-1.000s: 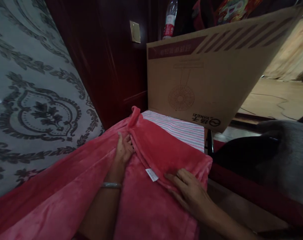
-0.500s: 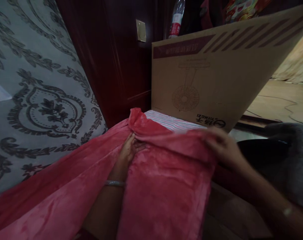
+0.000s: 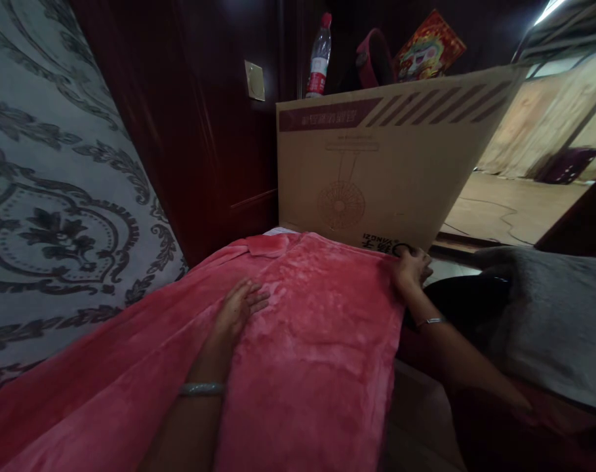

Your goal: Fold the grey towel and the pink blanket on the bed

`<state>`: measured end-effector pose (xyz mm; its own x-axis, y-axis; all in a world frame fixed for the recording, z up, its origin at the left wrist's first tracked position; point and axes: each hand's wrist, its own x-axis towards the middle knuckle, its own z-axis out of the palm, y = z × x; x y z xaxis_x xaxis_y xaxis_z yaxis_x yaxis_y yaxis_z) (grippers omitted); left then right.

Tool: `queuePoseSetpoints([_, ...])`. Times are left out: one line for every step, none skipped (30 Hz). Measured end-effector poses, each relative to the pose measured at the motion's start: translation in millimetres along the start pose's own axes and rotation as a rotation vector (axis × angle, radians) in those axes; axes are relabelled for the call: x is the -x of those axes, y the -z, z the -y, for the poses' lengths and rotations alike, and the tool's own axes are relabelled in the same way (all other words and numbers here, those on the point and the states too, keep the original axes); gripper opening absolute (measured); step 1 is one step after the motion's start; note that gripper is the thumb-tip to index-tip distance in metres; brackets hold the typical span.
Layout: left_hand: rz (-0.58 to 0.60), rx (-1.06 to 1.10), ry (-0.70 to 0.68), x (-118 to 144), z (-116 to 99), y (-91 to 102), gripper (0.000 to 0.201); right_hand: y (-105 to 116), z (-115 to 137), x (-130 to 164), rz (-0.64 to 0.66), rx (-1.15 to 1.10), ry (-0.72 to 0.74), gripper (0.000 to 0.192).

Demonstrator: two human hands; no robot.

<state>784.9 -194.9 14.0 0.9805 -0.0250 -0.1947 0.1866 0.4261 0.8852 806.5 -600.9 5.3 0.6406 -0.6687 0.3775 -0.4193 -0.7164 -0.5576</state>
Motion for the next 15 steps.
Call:
queuePoseSetpoints([-0.001,-0.003,-0.003,0.1,0.5,0.0,0.018,-0.1,7.4,0.3,-0.003,-0.009,0.068,0.041])
queuePoseSetpoints([-0.003,-0.003,-0.007,0.2,1.2,0.3,0.018,-1.9,18.0,1.0,0.026,-0.033,0.167,0.043])
queuePoseSetpoints([-0.001,-0.003,-0.013,0.4,2.0,0.7,0.019,-5.9,31.7,2.5,0.081,-0.066,0.277,0.043])
queuePoseSetpoints([0.002,-0.002,-0.017,0.6,2.8,1.3,0.020,-12.1,48.2,5.2,0.152,-0.103,0.385,0.043])
queuePoseSetpoints([0.006,-0.001,-0.018,0.9,3.6,2.0,0.021,-20.5,67.0,9.6,0.227,-0.139,0.479,0.043])
queuePoseSetpoints([0.009,-0.002,-0.018,1.1,4.5,2.9,0.022,-30.7,87.1,15.6,0.296,-0.172,0.564,0.042])
queuePoseSetpoints([0.012,-0.003,-0.020,1.2,5.3,3.7,0.023,-42.1,107.8,23.2,0.353,-0.197,0.633,0.042])
queuePoseSetpoints([0.014,-0.002,-0.021,1.2,6.1,4.6,0.023,-54.1,128.1,32.0,0.403,-0.216,0.693,0.042])
queuePoseSetpoints([0.014,0.001,-0.021,1.0,7.1,5.5,0.024,-66.3,147.4,41.5,0.455,-0.234,0.756,0.041])
queuePoseSetpoints([0.013,0.004,-0.020,0.7,8.1,6.3,0.025,-78.1,165.2,50.8,0.508,-0.247,0.819,0.039])
queuePoseSetpoints([0.012,0.008,-0.018,0.2,9.2,7.1,0.026,-89.0,181.1,59.2,0.555,-0.252,0.879,0.036])
queuePoseSetpoints([0.008,0.012,-0.016,-0.5,10.5,7.8,0.027,-98.7,195.1,65.6,0.594,-0.249,0.931,0.032])
queuePoseSetpoints([0.006,0.014,-0.013,-1.3,11.8,8.4,0.029,-107.0,207.5,69.2,0.621,-0.237,0.975,0.028])
queuePoseSetpoints([0.004,0.016,-0.010,-2.2,13.1,9.0,0.030,-113.6,218.5,69.6,0.629,-0.221,1.008,0.025])
queuePoseSetpoints([0.000,0.017,-0.009,-3.1,14.3,9.6,0.030,-118.5,228.5,66.5,0.608,-0.205,1.030,0.024])
